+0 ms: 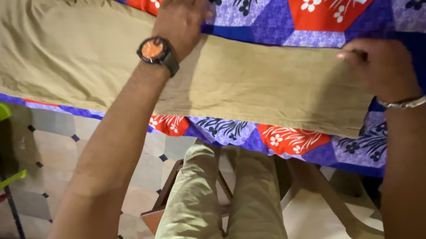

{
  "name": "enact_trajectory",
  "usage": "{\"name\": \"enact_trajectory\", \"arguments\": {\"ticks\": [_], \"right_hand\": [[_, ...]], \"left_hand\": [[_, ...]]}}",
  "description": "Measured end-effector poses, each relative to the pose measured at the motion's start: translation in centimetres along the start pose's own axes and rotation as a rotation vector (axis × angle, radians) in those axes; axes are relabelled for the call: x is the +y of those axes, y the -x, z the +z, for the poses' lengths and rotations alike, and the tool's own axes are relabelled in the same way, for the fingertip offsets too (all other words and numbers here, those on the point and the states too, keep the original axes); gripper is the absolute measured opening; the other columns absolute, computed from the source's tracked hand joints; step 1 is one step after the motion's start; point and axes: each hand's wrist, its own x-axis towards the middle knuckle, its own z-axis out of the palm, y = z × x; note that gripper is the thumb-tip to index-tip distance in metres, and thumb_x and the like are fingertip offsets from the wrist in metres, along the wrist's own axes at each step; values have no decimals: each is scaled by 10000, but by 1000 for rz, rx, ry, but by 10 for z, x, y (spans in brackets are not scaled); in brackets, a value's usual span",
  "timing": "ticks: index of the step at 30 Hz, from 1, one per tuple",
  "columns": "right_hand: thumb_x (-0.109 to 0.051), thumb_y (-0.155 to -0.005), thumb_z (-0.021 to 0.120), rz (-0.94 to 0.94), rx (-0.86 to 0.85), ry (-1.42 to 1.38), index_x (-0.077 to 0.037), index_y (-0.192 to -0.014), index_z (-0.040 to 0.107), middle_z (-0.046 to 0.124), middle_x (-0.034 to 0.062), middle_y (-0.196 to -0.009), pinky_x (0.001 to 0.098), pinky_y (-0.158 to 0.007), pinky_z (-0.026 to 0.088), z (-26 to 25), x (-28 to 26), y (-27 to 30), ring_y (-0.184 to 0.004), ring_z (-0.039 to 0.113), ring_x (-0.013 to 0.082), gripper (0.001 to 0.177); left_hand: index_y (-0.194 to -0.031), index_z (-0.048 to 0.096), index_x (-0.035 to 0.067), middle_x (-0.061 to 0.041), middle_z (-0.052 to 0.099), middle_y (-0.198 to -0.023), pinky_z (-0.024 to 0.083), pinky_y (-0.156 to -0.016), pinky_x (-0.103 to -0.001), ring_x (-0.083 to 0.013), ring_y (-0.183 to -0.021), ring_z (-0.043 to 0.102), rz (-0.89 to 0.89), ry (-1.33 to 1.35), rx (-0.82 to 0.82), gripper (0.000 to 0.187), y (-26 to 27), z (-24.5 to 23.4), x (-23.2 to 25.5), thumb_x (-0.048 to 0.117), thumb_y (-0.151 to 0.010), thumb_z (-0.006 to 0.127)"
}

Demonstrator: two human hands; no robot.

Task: The person irons a pair of beige trousers on a patterned bedsheet. They repeatedly smooth the fabric, fold the legs, and use a pink electric iron to press different sections of the garment.

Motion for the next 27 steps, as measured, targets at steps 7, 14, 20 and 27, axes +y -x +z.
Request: {"name": "enact_trajectory", "arguments": {"ticks": [7, 14, 20, 27], "right_hand": [[-362, -958, 873, 93, 75, 26, -55, -994, 743, 718, 114, -877, 356, -694, 537, -1, 16, 10, -767, 709, 259, 335], [-138, -922, 826, 352, 104, -550, -8, -1243, 659, 733, 57, -1036, 238, -783, 549, -3, 42, 57, -934, 700, 93, 385], [-95, -1031, 788, 561, 405, -866, 8, -1124, 702, 696, -19, -963, 222, -686, 460, 42, 53, 77, -809, 600, 58, 163], [-130, -1097, 777, 436, 584, -846, 17, -1140, 700, 675, -47, -992, 214, -822, 466, 68, 57, 83, -894, 573, 38, 172]], "left_hand": [[-1075, 651, 31, -113, 674, -1020, 481, -858, -434, -298, -989, 633, 230, 90, 91, 322, 2, 11, 37, 248, -858, 751], [-950, 633, 36, -128, 653, -885, 476, -788, -488, -360, -886, 629, 96, 269, -38, 260, -4, 4, 47, 252, -910, 773], [-888, 607, 19, -166, 640, -868, 495, -745, -490, -392, -847, 621, 117, 423, -14, 264, -14, 18, 71, 224, -914, 771], [-910, 613, 16, -184, 671, -821, 504, -681, -510, -408, -777, 650, 2, 434, -56, 236, -24, 28, 77, 202, -956, 751]]}}
